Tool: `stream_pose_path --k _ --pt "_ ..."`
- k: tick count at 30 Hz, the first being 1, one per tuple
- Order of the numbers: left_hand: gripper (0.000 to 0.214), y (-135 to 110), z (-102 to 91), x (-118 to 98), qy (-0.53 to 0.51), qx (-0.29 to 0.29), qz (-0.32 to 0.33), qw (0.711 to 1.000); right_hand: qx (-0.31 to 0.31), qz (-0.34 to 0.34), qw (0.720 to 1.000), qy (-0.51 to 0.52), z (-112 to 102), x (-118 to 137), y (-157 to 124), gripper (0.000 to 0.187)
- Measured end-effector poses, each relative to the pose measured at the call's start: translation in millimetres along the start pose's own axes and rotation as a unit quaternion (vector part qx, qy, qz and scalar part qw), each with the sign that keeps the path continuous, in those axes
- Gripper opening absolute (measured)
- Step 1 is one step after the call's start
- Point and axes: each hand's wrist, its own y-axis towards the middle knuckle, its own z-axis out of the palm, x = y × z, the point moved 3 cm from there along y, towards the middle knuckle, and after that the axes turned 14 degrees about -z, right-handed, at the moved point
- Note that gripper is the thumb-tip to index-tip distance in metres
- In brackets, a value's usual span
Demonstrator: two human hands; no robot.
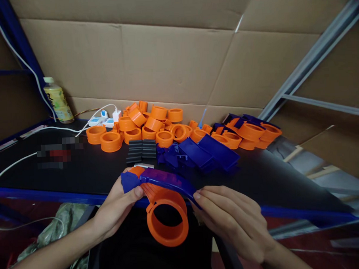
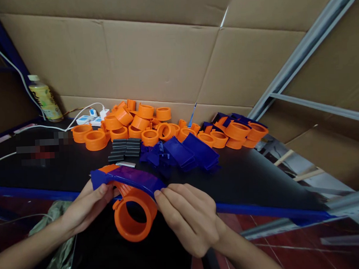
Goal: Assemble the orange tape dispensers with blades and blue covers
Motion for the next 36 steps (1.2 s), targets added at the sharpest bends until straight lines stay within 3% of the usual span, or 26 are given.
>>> stream_pose_path --k 10,14,15,17,19,21,24,27,31,36 --pt "0.022 -3 4.8 -2 0.013 -0.005 0.0 1.0 0.027 -0.055 0.998 -0.007 3 -2 11 0.009" --pt "0.018 -6 6.0 -2 -0.006 -0.011 -0.003 1.0 0.025 -0.067 0.997 0.037 6 -2 7 0.005" --pt "0.021 -7 6.9 -2 -0.011 -0.01 -0.005 1.0 0.021 -0.053 0.996 0.069 7 -3 6 0.007" --pt "0.031 -12 9.4 -4 -0.011 -0.006 -0.004 1.0 0.015 0.017 0.986 0.168 8 -8 6 0.03" --pt "0.041 -19 12.5 -9 0.009 -0.002 0.001 1.0 0.028 0.124 0.951 0.282 12 -13 7 0.043" --pt "0.049 -26 16.5 -13 0.065 0.016 -0.006 0.998 0.049 0.223 0.897 0.379 20 -14 9 0.037" --pt "0.059 -35 21.3 -18 0.15 0.054 0.01 0.987 0.055 0.317 0.822 0.471 34 -8 15 0.026" --pt "0.067 -37 23.1 -21 0.207 0.076 0.079 0.972 0.015 0.373 0.772 0.514 46 -2 20 0.019" --pt "0.081 -36 22.5 -19 0.254 0.106 0.183 0.944 -0.054 0.424 0.7 0.573 52 5 17 0.023" --pt "0.077 -30 18.1 -18 0.271 0.139 0.201 0.931 -0.08 0.448 0.67 0.587 53 9 9 0.025"
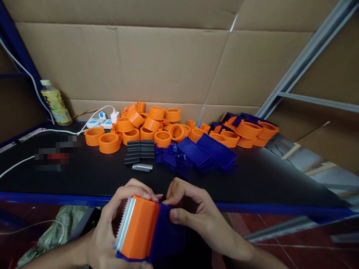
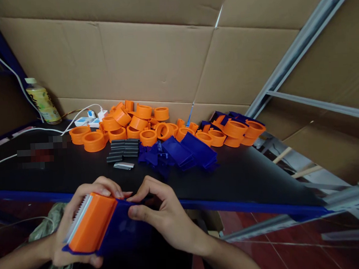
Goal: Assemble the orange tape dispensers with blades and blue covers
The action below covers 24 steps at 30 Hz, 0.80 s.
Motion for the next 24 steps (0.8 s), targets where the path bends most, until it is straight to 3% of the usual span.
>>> stream_pose_path --k 4,7,8,11,13,16,19,22,24 --pt "0.071 -3 10.8 -5 0.019 -0.008 0.031 0.999 -0.015 0.01 1.0 0.013 1 -10 1 0.029" --pt "0.03 -12 29.0 -13 0.03 -0.021 0.095 0.995 -0.055 0.04 0.998 0.01 2 -19 0 0.031" --pt "0.027 -15 32.8 -14 0.024 -0.026 0.1 0.994 -0.059 0.029 0.998 -0.009 2 -18 -1 0.03" --pt "0.051 -15 32.2 -11 0.002 0.013 0.027 1.0 -0.073 -0.107 0.987 -0.092 0 -2 -8 0.016" --pt "0.068 -12 22.1 -11 0.006 0.021 0.054 0.998 -0.084 -0.193 0.969 -0.132 -4 10 -14 0.012" --pt "0.072 -7 9.6 -11 0.051 0.006 0.092 0.994 -0.007 -0.259 0.946 -0.195 -3 19 -18 0.017" --pt "0.08 -6 6.9 -12 0.064 -0.021 0.086 0.994 0.065 -0.31 0.906 -0.279 2 20 -19 0.038" --pt "0.083 -9 3.6 -11 0.048 -0.089 0.033 0.994 0.103 -0.332 0.869 -0.353 7 18 -20 0.067" --pt "0.077 -13 -0.3 -5 0.003 -0.142 -0.043 0.989 0.116 -0.352 0.84 -0.398 9 16 -22 0.071"
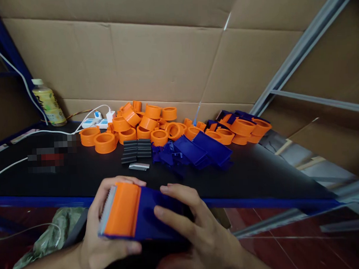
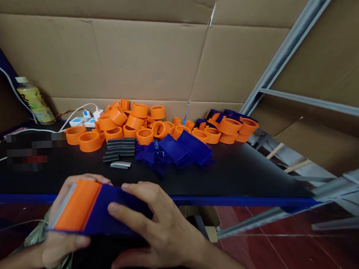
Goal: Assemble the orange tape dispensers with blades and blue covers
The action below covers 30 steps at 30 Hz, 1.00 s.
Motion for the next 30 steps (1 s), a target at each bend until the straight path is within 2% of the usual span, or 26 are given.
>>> stream_pose_path --k 3,5,7,9,10,11,13,15,17,18,19,20,21,24,27,30 --pt "0.063 -3 0.6 12 -0.093 0.002 -0.111 0.99 -0.005 -0.007 0.998 -0.057 -2 3 -3 0.048" --pt "0.062 -1 5.5 18 -0.119 0.022 -0.157 0.98 -0.013 0.034 0.997 -0.062 -9 0 -6 0.051" --pt "0.071 5 11.4 17 -0.135 0.071 -0.148 0.977 -0.026 0.106 0.992 -0.058 -26 -9 -12 0.052" --pt "0.085 14 11.5 13 -0.129 0.088 -0.102 0.982 -0.073 0.19 0.974 -0.1 -57 -23 -27 0.043" --pt "0.083 19 9.3 11 -0.127 0.09 -0.082 0.984 -0.113 0.229 0.955 -0.154 -77 -32 -39 0.037" --pt "0.074 23 6.2 10 -0.123 0.09 -0.074 0.986 -0.158 0.268 0.924 -0.222 -100 -41 -53 0.033" --pt "0.042 29 -2.0 12 -0.099 0.078 -0.102 0.987 -0.204 0.338 0.858 -0.328 -145 -60 -87 0.03" --pt "0.028 32 -9.3 15 -0.077 0.065 -0.128 0.987 -0.221 0.448 0.782 -0.372 -185 -78 -123 0.036" --pt "0.023 34 -12.2 18 -0.05 0.067 -0.147 0.986 -0.192 0.584 0.698 -0.367 -214 -93 -153 0.044" --pt "0.021 36 -12.3 20 -0.034 0.068 -0.155 0.985 -0.182 0.63 0.668 -0.352 -223 -99 -161 0.047" --pt "0.021 37 -11.6 21 -0.016 0.071 -0.163 0.984 -0.172 0.66 0.649 -0.338 -230 -104 -165 0.049" --pt "0.02 38 -10.7 22 0.002 0.072 -0.168 0.983 -0.168 0.67 0.643 -0.33 -234 -108 -163 0.05" --pt "0.02 40 -9.8 22 0.017 0.072 -0.171 0.983 -0.17 0.665 0.648 -0.329 -237 -113 -158 0.05" --pt "0.021 42 -8.8 21 0.042 0.077 -0.172 0.981 -0.154 0.636 0.676 -0.34 -240 -130 -133 0.049" --pt "0.022 43 -11.1 20 0.055 0.082 -0.177 0.979 -0.097 0.636 0.685 -0.343 -246 -147 -119 0.056" --pt "0.022 42 -13.4 22 0.076 0.095 -0.176 0.977 -0.011 0.65 0.666 -0.366 -260 -153 -132 0.057"
